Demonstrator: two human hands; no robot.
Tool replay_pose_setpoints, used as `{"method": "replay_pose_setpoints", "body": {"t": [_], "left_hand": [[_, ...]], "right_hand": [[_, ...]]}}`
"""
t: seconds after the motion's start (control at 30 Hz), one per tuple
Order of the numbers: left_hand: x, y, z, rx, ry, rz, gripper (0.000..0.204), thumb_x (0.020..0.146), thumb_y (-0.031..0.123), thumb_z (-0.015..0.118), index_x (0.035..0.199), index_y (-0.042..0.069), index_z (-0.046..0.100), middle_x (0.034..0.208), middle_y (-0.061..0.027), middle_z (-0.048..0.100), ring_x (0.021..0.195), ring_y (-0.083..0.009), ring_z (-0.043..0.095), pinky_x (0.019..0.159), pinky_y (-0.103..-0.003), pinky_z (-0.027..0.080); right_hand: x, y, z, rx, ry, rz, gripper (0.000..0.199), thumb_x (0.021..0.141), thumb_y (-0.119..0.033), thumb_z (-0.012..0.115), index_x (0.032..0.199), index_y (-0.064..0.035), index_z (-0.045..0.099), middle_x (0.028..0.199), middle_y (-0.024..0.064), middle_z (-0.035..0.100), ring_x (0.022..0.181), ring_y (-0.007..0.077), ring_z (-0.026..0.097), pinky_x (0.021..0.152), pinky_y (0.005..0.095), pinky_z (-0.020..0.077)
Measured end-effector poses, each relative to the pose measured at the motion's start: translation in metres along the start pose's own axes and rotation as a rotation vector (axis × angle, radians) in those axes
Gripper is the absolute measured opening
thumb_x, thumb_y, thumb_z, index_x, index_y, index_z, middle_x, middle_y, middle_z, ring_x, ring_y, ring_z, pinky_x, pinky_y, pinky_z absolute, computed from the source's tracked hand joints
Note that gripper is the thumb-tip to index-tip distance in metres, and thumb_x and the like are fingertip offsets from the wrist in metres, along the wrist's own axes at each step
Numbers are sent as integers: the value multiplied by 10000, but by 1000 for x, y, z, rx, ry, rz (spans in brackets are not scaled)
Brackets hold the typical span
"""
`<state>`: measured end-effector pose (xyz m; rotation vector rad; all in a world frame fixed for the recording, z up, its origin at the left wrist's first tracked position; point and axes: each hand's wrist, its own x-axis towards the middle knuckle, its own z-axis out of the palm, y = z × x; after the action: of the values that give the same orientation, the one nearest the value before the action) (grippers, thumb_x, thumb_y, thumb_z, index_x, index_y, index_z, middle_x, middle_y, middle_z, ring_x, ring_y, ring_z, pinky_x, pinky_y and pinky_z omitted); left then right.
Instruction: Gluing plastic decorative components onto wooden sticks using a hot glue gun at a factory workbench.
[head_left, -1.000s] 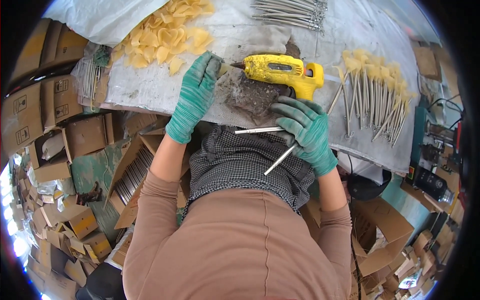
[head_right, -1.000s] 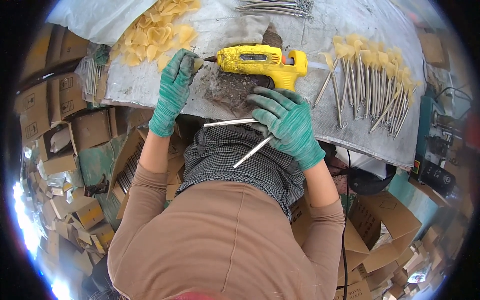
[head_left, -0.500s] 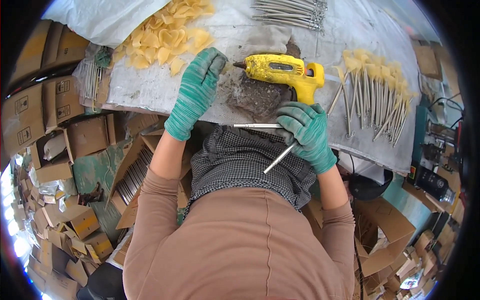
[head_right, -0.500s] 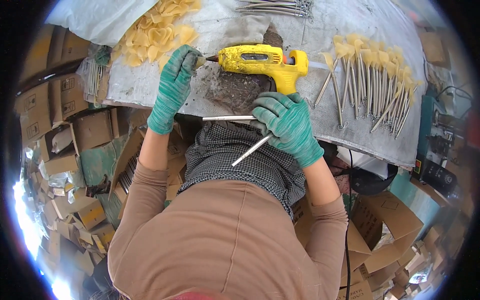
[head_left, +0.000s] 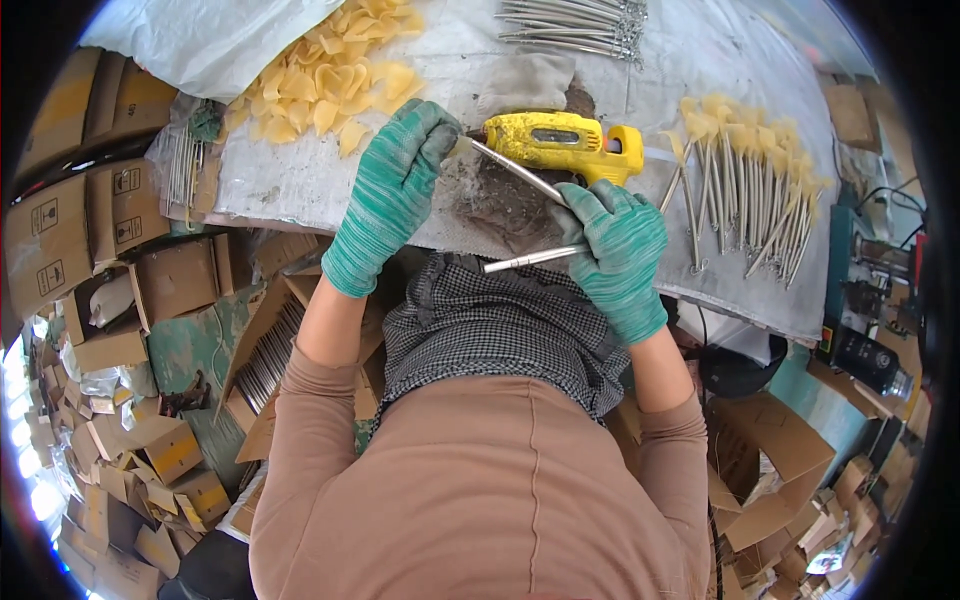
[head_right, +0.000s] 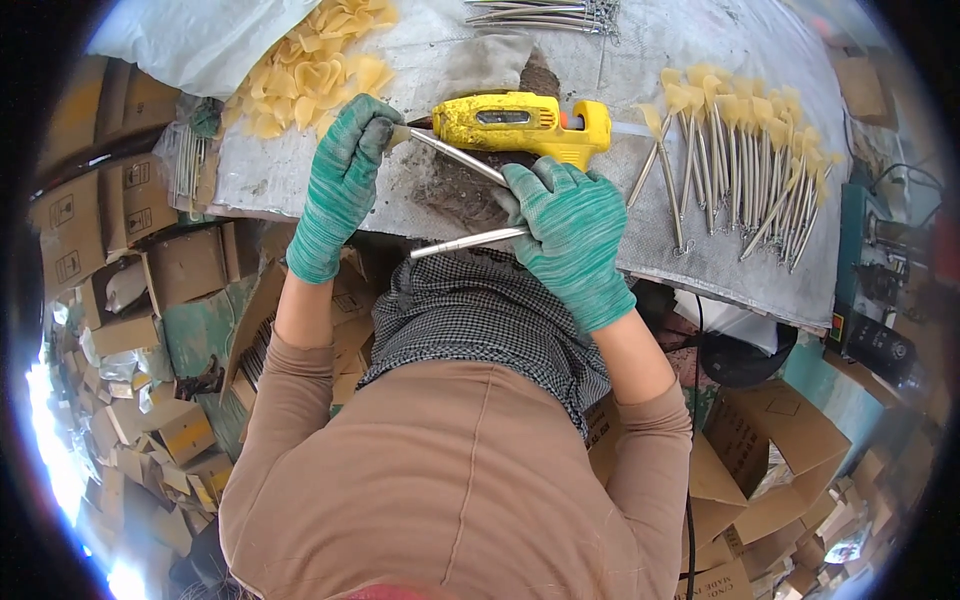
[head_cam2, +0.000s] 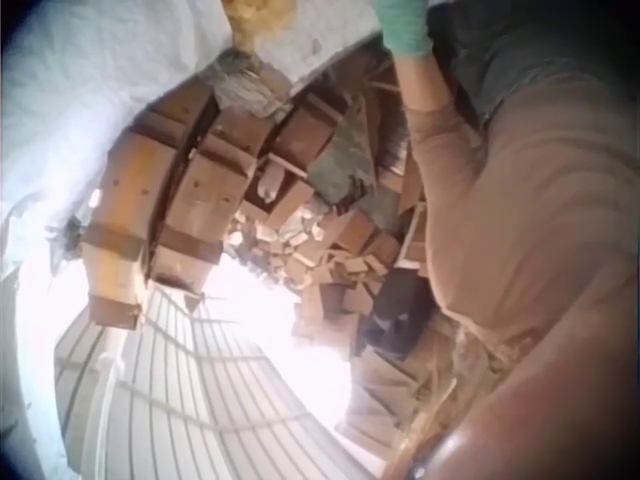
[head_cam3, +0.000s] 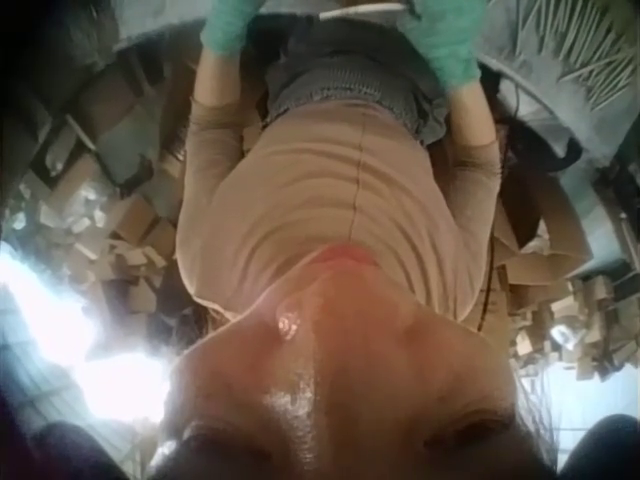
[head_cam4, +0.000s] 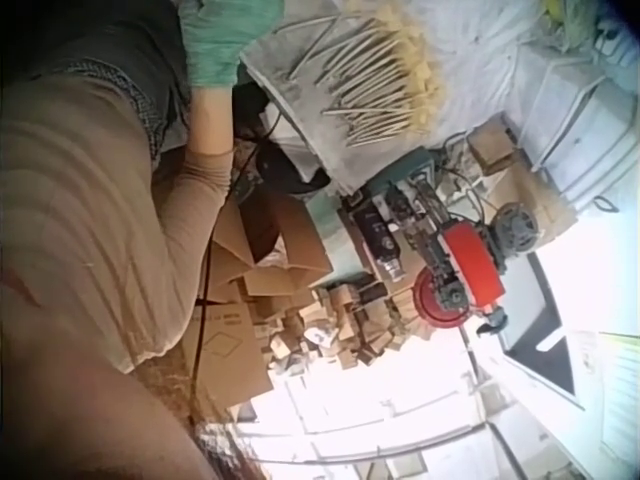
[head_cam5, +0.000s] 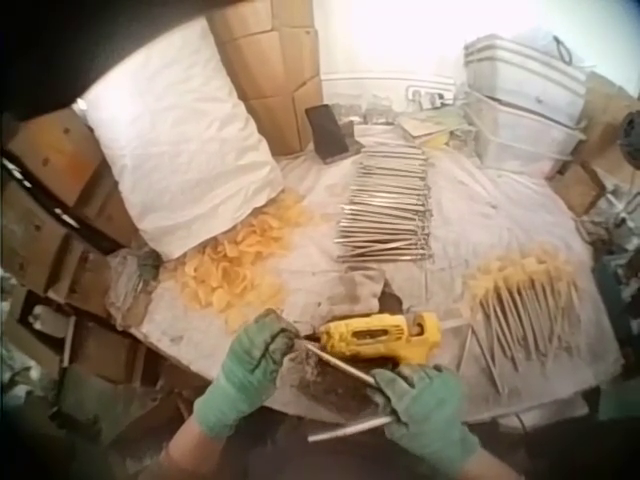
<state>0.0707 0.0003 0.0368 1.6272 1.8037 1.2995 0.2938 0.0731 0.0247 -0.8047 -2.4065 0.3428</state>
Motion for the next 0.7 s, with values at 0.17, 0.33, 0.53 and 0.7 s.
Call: {"method": "replay_pose_setpoints", "body": {"t": [0.17, 0.33, 0.53, 0.7], "left_hand": [[1, 1, 0, 32, -74, 92, 124, 928, 116, 523, 879, 4, 543, 791, -109, 482, 720, -245, 495, 702, -309, 436], [-1, 8, 8, 54, -110, 244, 124, 904, 134, 538, 869, 17, 555, 775, -121, 482, 715, -282, 506, 667, -356, 438], [-10, 0, 14, -107, 28, 110, 149, 872, 75, 576, 1005, 8, 566, 931, -102, 551, 764, -203, 572, 690, -305, 481], [-6, -58, -36, 628, 314, -176, 303, 870, 124, 638, 1158, 78, 556, 1086, -109, 557, 918, -200, 604, 721, -332, 531]], "right_hand": [[8, 10, -12, 115, -72, -144, 220, 691, -117, 719, 888, -48, 650, 699, 95, 544, 599, 288, 547, 545, 378, 410], [3, 3, -5, 213, -43, -120, 219, 693, -115, 719, 887, -42, 648, 701, 95, 542, 610, 291, 549, 558, 380, 422], [-12, 12, -10, 203, -54, -3, 195, 757, -84, 673, 950, -65, 653, 738, 119, 558, 658, 315, 551, 605, 382, 441], [-39, 72, -28, -78, 281, 138, 226, 828, -27, 604, 1053, -43, 623, 907, 122, 631, 804, 262, 605, 724, 345, 487]]}}
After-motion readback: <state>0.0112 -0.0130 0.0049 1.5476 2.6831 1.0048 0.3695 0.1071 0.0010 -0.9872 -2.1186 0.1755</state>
